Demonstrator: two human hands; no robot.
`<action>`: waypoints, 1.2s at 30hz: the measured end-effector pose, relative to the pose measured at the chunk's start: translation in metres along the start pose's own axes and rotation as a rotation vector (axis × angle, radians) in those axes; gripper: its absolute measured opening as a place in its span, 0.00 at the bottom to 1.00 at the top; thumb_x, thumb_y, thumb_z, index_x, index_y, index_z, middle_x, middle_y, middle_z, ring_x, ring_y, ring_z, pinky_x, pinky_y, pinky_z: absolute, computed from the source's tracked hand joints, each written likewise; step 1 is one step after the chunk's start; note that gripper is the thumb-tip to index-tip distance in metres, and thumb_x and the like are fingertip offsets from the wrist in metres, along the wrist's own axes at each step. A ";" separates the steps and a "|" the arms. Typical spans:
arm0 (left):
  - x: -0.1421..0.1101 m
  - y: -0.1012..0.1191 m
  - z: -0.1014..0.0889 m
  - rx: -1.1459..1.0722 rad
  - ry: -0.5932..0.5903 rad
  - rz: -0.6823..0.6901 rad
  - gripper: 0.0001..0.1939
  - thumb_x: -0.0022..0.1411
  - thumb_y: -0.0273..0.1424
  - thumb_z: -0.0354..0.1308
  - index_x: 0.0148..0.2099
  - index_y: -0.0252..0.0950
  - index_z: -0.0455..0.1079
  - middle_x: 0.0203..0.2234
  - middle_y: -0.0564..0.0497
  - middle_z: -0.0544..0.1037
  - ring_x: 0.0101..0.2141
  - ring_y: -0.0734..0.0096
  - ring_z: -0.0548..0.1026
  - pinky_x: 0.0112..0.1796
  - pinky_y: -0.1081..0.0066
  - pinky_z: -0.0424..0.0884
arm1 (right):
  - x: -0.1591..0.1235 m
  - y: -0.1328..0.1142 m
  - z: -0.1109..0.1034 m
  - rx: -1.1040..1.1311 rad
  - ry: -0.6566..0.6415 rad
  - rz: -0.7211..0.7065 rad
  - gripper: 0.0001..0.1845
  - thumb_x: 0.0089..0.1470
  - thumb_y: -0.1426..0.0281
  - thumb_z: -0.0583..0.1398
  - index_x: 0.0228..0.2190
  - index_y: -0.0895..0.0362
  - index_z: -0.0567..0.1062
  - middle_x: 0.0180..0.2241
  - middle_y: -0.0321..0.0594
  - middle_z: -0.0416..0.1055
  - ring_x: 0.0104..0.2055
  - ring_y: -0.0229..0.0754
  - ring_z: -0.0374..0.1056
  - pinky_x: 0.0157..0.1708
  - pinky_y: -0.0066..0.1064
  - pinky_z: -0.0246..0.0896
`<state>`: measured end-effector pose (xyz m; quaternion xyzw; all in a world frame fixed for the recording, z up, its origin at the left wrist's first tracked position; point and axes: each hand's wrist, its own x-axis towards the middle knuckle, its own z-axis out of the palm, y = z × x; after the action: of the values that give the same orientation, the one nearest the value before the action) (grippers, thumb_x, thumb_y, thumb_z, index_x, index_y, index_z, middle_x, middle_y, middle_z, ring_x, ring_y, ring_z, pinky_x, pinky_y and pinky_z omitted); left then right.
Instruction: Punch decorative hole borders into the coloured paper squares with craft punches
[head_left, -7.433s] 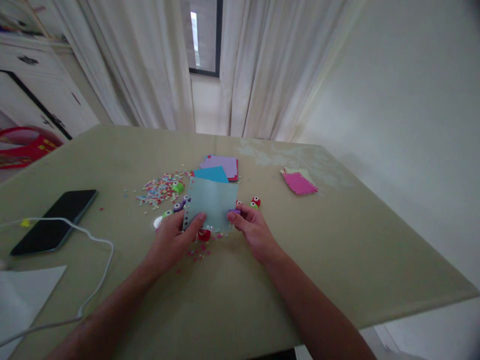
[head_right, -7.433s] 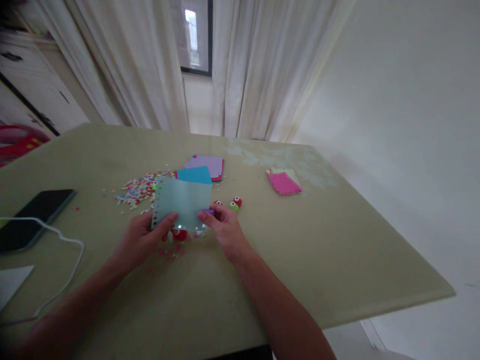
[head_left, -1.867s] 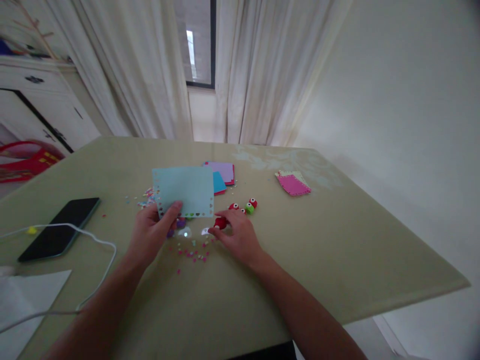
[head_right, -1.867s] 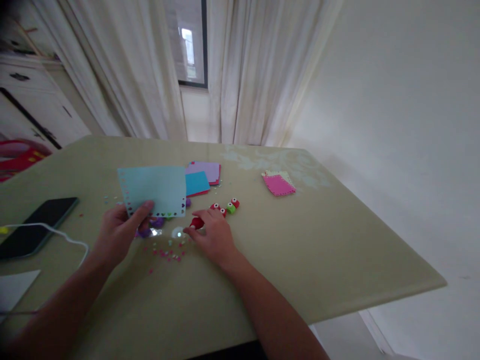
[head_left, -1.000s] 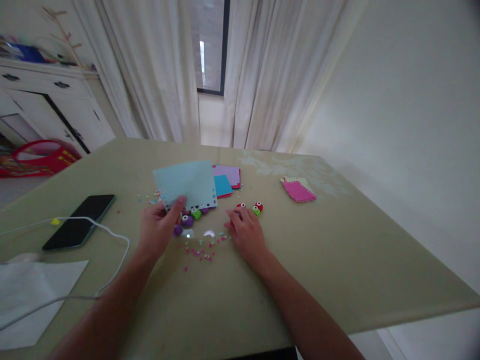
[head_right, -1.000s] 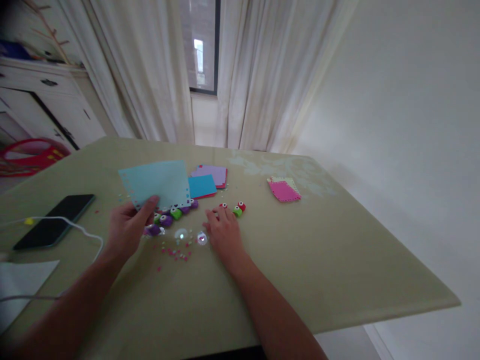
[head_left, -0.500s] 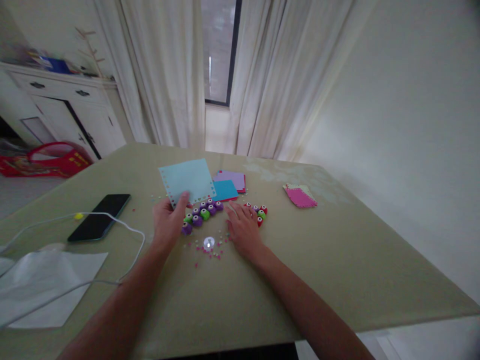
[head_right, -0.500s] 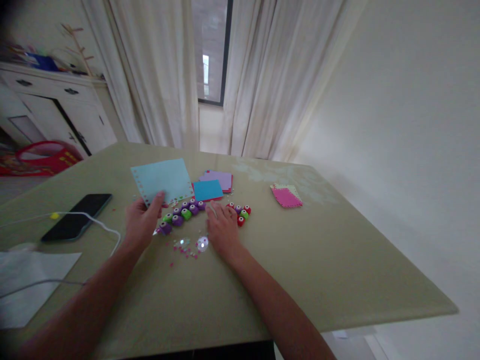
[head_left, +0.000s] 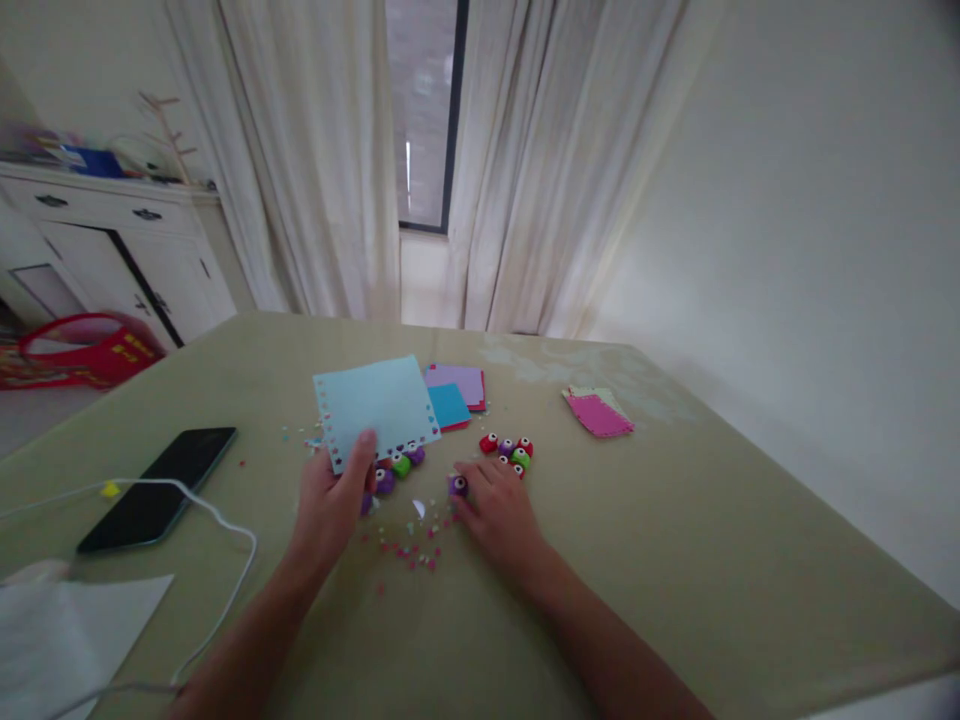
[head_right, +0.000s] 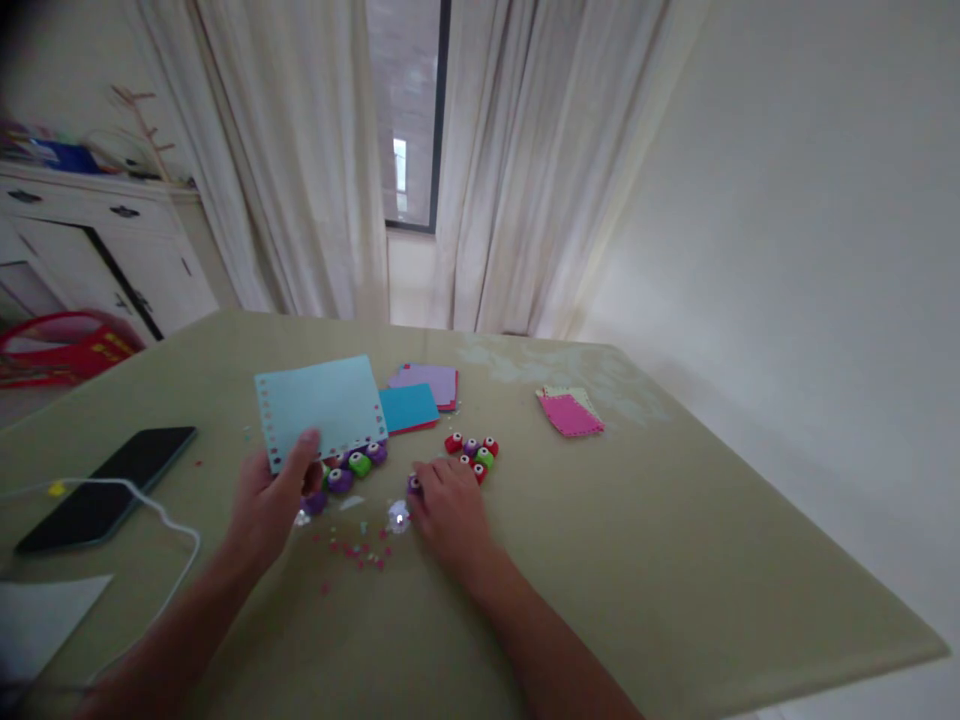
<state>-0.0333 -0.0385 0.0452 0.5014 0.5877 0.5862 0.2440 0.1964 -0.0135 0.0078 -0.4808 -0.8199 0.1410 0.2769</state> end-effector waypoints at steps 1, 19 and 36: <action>-0.003 0.002 0.003 0.001 -0.016 0.002 0.27 0.68 0.49 0.56 0.21 0.40 0.68 0.14 0.55 0.68 0.17 0.71 0.65 0.19 0.72 0.60 | -0.003 0.003 -0.002 0.221 0.039 0.063 0.16 0.63 0.65 0.66 0.51 0.55 0.81 0.49 0.50 0.81 0.53 0.55 0.74 0.58 0.50 0.66; -0.028 0.003 0.025 0.181 -0.323 -0.044 0.26 0.66 0.51 0.55 0.23 0.40 0.71 0.15 0.54 0.72 0.19 0.69 0.69 0.22 0.71 0.65 | -0.005 -0.021 -0.013 1.402 0.113 0.448 0.22 0.44 0.57 0.79 0.39 0.53 0.83 0.37 0.37 0.82 0.39 0.40 0.75 0.43 0.31 0.71; -0.023 0.010 0.021 0.173 -0.213 -0.201 0.25 0.58 0.51 0.64 0.19 0.40 0.70 0.13 0.56 0.71 0.17 0.70 0.70 0.22 0.71 0.67 | -0.001 -0.017 -0.014 1.449 0.134 0.606 0.28 0.44 0.50 0.77 0.39 0.53 0.78 0.33 0.33 0.77 0.26 0.33 0.71 0.24 0.25 0.63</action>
<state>-0.0036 -0.0507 0.0432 0.5186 0.6541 0.4494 0.3182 0.1932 -0.0233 0.0278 -0.3906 -0.3386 0.6803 0.5196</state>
